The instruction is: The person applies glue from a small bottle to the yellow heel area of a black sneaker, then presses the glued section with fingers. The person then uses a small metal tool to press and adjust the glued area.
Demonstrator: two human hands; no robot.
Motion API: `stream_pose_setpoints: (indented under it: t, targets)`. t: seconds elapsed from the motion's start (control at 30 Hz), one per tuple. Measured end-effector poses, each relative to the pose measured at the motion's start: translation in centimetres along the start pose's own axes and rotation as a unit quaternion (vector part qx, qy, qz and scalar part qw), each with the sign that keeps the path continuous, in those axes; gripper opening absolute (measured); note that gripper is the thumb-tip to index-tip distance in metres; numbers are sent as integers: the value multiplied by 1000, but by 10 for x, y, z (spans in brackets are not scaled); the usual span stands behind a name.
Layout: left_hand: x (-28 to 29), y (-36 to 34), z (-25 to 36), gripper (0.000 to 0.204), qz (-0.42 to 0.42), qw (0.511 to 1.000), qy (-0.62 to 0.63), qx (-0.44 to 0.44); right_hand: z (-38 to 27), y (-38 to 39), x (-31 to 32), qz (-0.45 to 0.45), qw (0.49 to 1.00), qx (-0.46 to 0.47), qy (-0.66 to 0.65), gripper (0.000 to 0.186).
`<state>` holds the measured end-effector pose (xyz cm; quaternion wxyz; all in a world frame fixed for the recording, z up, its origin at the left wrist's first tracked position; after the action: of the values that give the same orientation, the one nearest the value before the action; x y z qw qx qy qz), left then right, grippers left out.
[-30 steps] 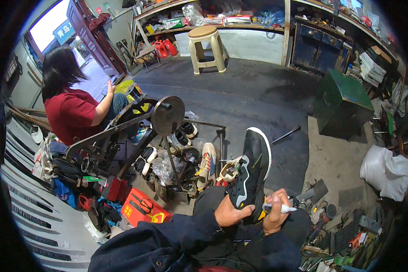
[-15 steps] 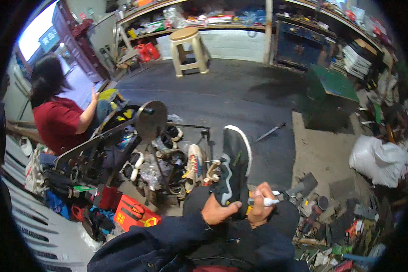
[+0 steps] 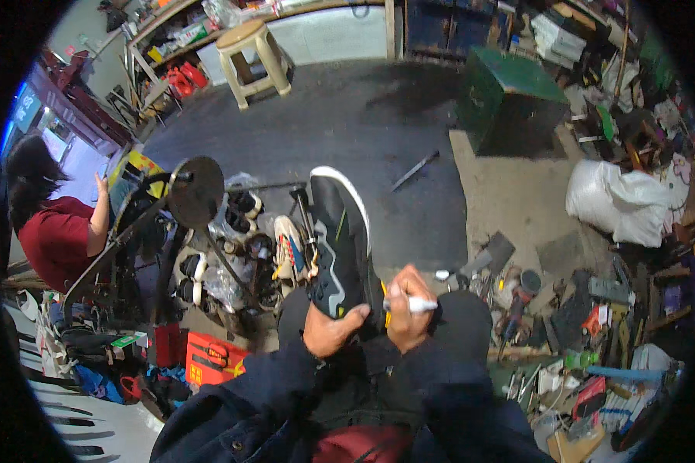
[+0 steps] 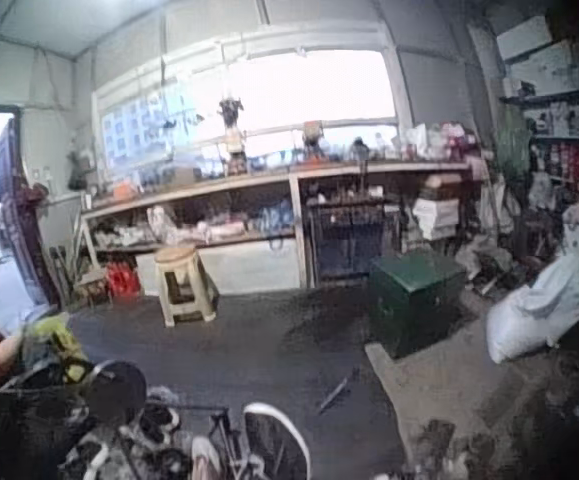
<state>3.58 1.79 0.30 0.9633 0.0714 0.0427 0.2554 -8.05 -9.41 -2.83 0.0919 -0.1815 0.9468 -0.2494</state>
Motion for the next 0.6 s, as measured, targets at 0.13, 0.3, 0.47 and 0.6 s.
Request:
stream_pose_setpoints:
  t: [0.13, 0.3, 0.47, 0.6]
  targets:
    - [1, -4, -3, 56, -30, 999, -1, 16, 1, -3, 0, -48, 995, 14, 87, 32]
    - [-2, -1, 6, 49, 4, 998, 65, -12, -7, -1, 4, 2, 997, -72, -34, 34]
    - [1, -1, 9, 47, -11, 994, 105, 20, -12, 1, 8, -9, 998, -58, -29, 36]
    - [-2, -3, 2, 41, 4, 989, 148, 10, -6, 3, 5, 6, 1000, -8, -15, 34]
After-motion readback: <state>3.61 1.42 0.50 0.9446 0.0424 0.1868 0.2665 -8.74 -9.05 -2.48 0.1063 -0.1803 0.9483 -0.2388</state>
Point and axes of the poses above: each hand's wrist, its own y-axis away from the middle knuckle, its own x-axis out of the back of the hand, z = x × y, the point moved 1 cm from there along -y, towards the middle knuckle, and after that the axes turned 8 degrees about x, right-handed, at the moved point
